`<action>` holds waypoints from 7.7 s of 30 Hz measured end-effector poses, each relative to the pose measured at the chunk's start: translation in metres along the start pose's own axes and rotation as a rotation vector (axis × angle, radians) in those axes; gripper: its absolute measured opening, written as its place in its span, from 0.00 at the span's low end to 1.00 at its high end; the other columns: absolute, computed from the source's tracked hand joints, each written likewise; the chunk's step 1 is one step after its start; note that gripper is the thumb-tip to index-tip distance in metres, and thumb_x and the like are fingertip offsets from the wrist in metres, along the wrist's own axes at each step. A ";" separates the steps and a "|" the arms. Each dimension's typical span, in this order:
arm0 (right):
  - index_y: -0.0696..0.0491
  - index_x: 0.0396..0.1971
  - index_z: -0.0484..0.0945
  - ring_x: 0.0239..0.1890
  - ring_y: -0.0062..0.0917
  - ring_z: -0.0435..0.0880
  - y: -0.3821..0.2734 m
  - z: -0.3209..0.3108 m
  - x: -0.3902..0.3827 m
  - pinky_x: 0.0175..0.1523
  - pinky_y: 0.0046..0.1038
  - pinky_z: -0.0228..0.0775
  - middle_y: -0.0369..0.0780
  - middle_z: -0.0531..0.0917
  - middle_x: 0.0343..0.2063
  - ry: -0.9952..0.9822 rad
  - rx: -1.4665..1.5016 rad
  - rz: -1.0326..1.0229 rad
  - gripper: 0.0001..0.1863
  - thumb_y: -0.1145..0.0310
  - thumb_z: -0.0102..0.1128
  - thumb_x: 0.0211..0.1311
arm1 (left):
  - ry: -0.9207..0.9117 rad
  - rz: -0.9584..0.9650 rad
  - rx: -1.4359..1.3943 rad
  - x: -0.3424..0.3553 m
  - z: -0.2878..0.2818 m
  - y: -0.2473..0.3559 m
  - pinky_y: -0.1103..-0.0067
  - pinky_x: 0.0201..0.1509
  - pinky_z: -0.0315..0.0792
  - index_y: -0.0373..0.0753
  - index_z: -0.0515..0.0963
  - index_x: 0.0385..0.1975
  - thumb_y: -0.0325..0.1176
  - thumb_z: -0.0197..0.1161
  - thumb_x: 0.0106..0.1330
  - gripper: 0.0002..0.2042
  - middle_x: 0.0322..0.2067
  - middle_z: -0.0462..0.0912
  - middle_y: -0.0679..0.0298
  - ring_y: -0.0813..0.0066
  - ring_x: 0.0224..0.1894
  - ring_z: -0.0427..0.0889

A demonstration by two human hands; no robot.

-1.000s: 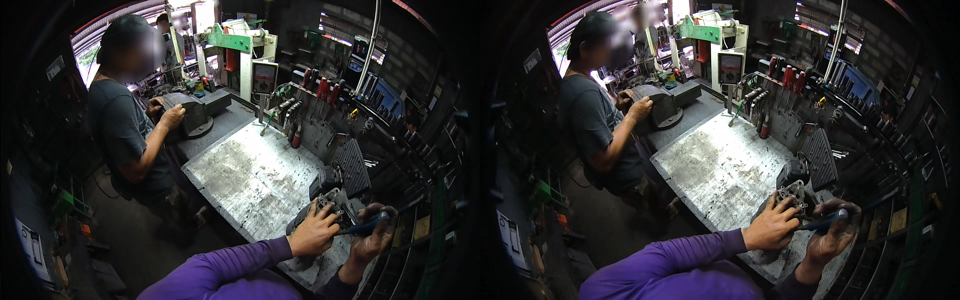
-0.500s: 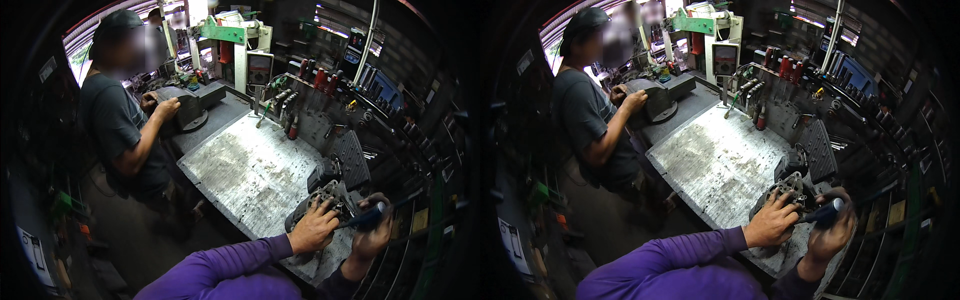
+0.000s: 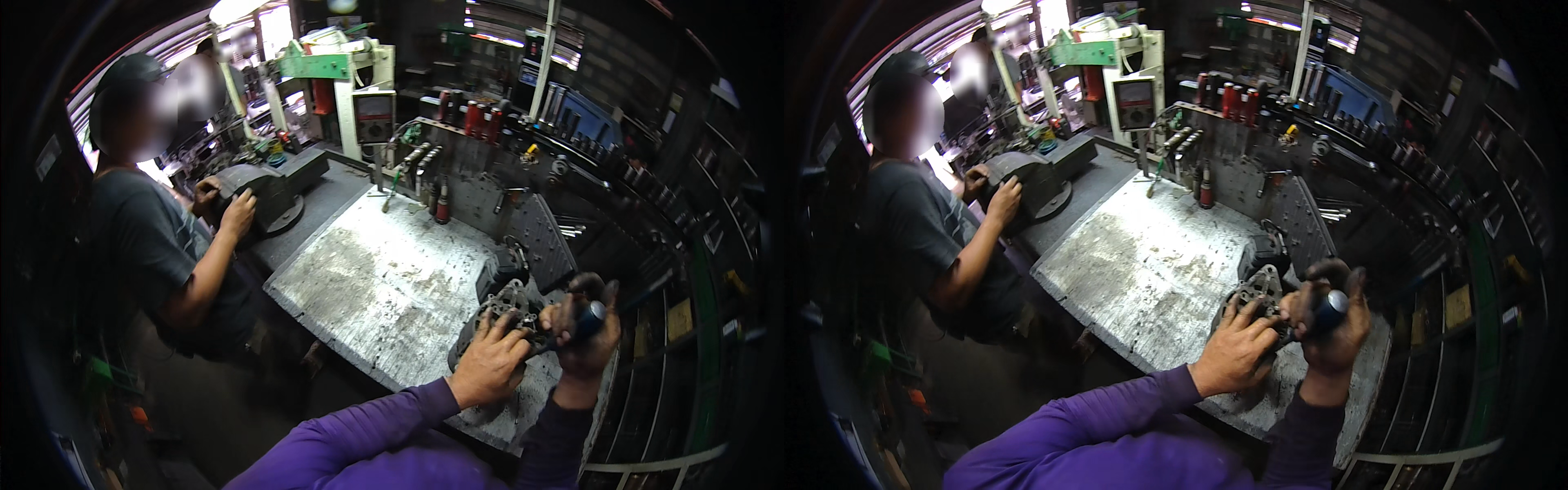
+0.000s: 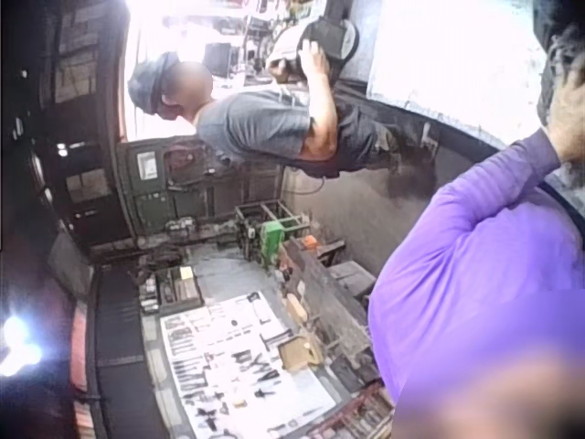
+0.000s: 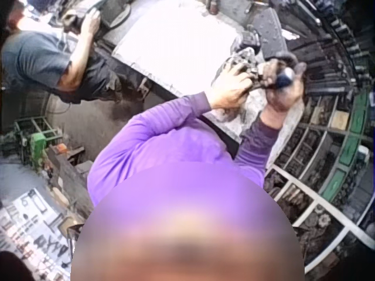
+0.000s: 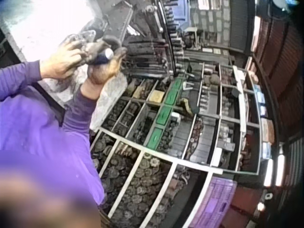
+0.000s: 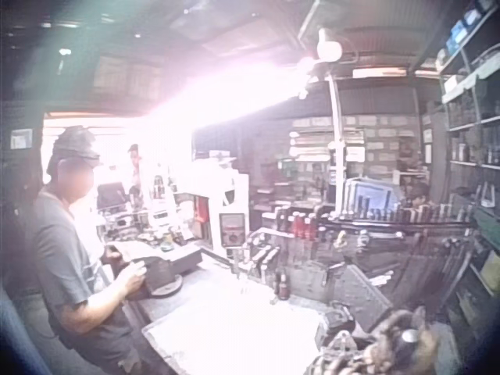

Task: The person uses a screwdriver to remove screws from a mechanical housing on a workbench, then places the housing on a press and removes a cylindrical component. The person handles the housing and the cylindrical component throughout the sequence.

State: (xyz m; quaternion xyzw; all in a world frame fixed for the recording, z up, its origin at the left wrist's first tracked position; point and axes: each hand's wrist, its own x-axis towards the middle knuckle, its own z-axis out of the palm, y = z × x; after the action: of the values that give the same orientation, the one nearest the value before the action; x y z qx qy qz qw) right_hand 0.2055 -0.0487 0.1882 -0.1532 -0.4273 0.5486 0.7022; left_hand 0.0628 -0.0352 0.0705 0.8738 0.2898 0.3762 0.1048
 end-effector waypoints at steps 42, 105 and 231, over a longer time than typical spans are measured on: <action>0.58 0.55 0.75 0.37 0.23 0.86 0.008 -0.004 -0.011 0.43 0.23 0.80 0.44 0.87 0.38 0.157 -0.480 -0.385 0.24 0.52 0.67 0.76 | -0.124 0.026 0.047 0.015 -0.027 -0.001 0.30 0.75 0.52 0.42 0.80 0.47 0.40 0.74 0.60 0.18 0.58 0.83 0.61 0.44 0.70 0.74; 0.68 0.55 0.77 0.18 0.20 0.72 -0.085 -0.038 -0.032 0.36 0.30 0.72 0.36 0.72 0.15 -0.183 -0.206 -0.162 0.50 0.26 0.38 0.76 | -0.136 0.004 0.119 0.013 -0.019 0.004 0.32 0.77 0.45 0.42 0.79 0.55 0.43 0.75 0.64 0.22 0.60 0.83 0.62 0.44 0.69 0.73; 0.54 0.55 0.82 0.54 0.38 0.81 0.064 -0.280 -0.240 0.63 0.43 0.62 0.41 0.86 0.48 0.680 -1.845 0.317 0.24 0.59 0.70 0.62 | 0.147 -0.208 -0.070 0.003 0.006 0.023 0.61 0.66 0.74 0.35 0.83 0.37 0.26 0.79 0.57 0.11 0.62 0.80 0.47 0.46 0.64 0.78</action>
State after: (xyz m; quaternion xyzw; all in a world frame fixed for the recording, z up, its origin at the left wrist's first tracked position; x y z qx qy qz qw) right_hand 0.3719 -0.1719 -0.1241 -0.8434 -0.4371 0.0159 0.3120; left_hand 0.0791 -0.0517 0.0775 0.8050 0.3722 0.4361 0.1523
